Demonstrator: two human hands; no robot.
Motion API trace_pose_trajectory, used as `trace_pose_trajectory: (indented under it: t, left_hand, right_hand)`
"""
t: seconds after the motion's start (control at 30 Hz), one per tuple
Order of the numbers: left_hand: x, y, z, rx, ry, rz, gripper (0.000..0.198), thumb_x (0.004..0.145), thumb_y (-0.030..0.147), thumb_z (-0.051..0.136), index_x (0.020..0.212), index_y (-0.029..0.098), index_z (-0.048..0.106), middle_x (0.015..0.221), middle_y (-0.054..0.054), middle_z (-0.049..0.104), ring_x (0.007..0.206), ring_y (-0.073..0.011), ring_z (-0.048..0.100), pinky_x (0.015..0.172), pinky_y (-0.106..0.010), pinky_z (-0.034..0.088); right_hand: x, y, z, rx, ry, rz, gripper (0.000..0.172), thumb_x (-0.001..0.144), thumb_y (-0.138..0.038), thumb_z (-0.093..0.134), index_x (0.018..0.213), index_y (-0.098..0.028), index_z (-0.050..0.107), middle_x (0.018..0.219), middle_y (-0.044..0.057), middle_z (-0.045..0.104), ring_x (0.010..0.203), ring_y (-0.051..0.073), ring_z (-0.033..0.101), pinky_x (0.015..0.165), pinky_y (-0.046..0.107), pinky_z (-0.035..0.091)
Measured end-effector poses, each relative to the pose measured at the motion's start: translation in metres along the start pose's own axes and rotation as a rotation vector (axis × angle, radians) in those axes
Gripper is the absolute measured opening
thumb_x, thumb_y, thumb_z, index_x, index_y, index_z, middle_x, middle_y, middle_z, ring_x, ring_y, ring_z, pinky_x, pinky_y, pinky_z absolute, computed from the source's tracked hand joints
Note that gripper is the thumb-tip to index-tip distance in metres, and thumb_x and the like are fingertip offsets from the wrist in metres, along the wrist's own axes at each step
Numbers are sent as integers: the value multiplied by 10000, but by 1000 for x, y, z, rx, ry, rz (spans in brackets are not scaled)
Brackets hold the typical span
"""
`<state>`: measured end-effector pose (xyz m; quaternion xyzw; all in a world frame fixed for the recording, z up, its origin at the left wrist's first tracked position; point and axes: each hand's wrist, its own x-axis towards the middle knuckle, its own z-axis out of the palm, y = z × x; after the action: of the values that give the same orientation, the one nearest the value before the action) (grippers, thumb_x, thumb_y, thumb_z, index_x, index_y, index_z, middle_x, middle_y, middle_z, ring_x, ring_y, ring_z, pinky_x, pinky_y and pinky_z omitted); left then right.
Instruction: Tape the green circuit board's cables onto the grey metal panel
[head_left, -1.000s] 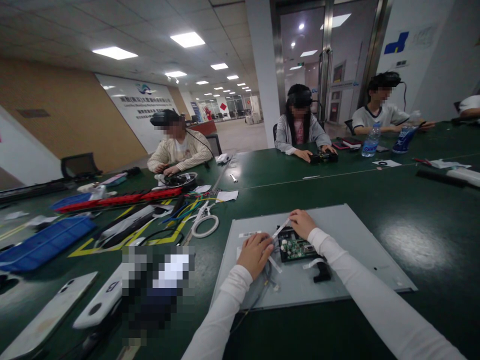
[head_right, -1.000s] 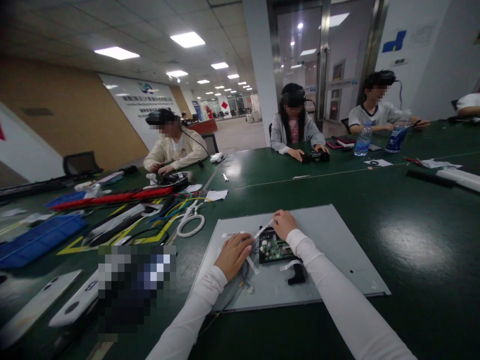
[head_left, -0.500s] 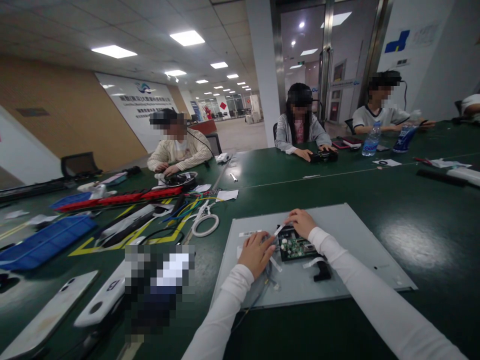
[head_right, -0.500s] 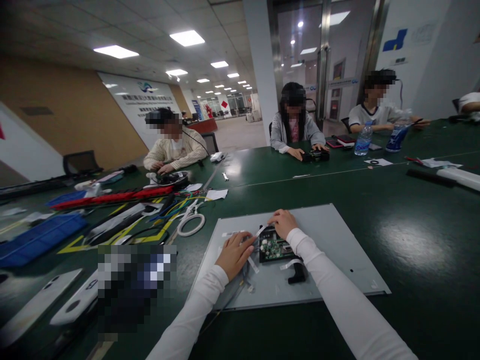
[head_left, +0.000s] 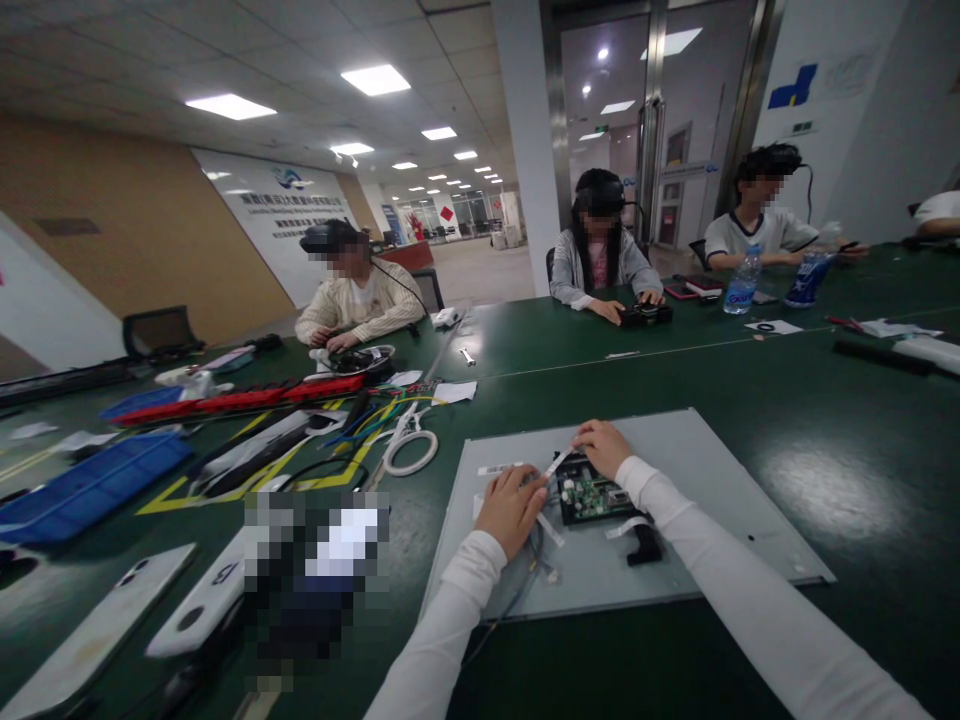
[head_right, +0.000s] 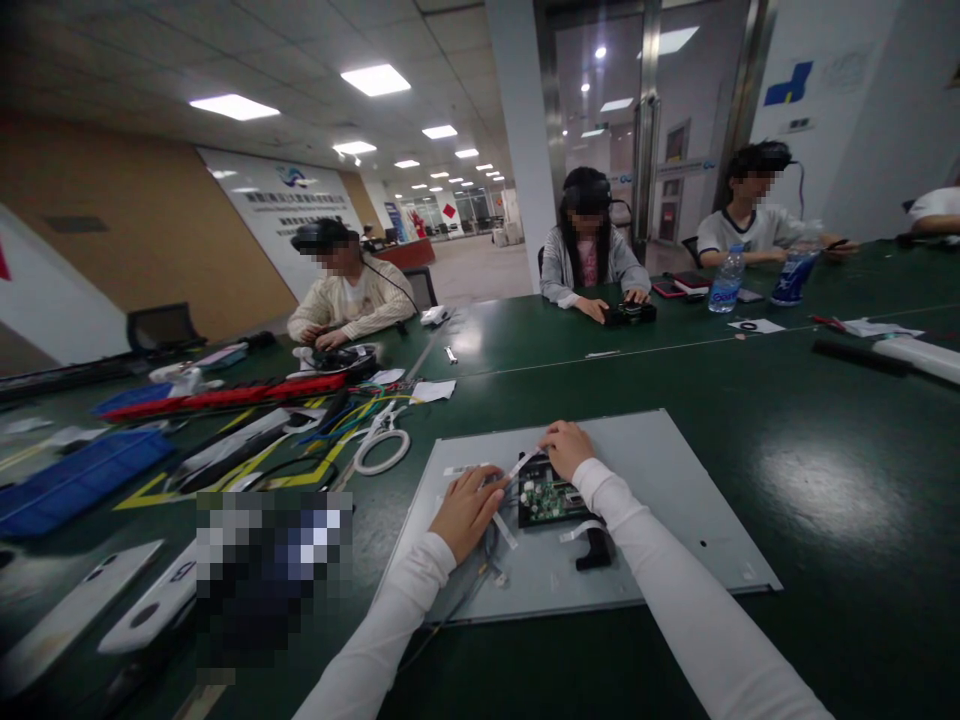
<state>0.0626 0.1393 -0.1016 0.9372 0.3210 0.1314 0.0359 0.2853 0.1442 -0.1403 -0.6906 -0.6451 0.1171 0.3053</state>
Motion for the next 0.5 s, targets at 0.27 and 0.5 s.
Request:
trace_pose_trajectory:
  t: [0.27, 0.5]
  left_hand:
    - [0, 1, -3, -30, 20, -9, 337, 890, 318, 271, 1024, 227, 567, 1100, -35, 512, 1053, -190, 418, 881, -344, 346]
    - [1, 3, -6, -27, 24, -3, 336, 890, 317, 266, 1046, 217, 546, 1071, -42, 525, 1037, -180, 436, 889, -343, 355]
  right_hand:
    - [1, 1, 1, -13, -11, 10, 292, 751, -94, 442, 878, -226, 668, 1008, 27, 550, 963, 144, 440, 865, 256, 314]
    - [0, -1, -1, -15, -3, 16, 339, 739, -70, 439, 975, -221, 631, 1042, 34, 540, 996, 152, 424, 880, 267, 306]
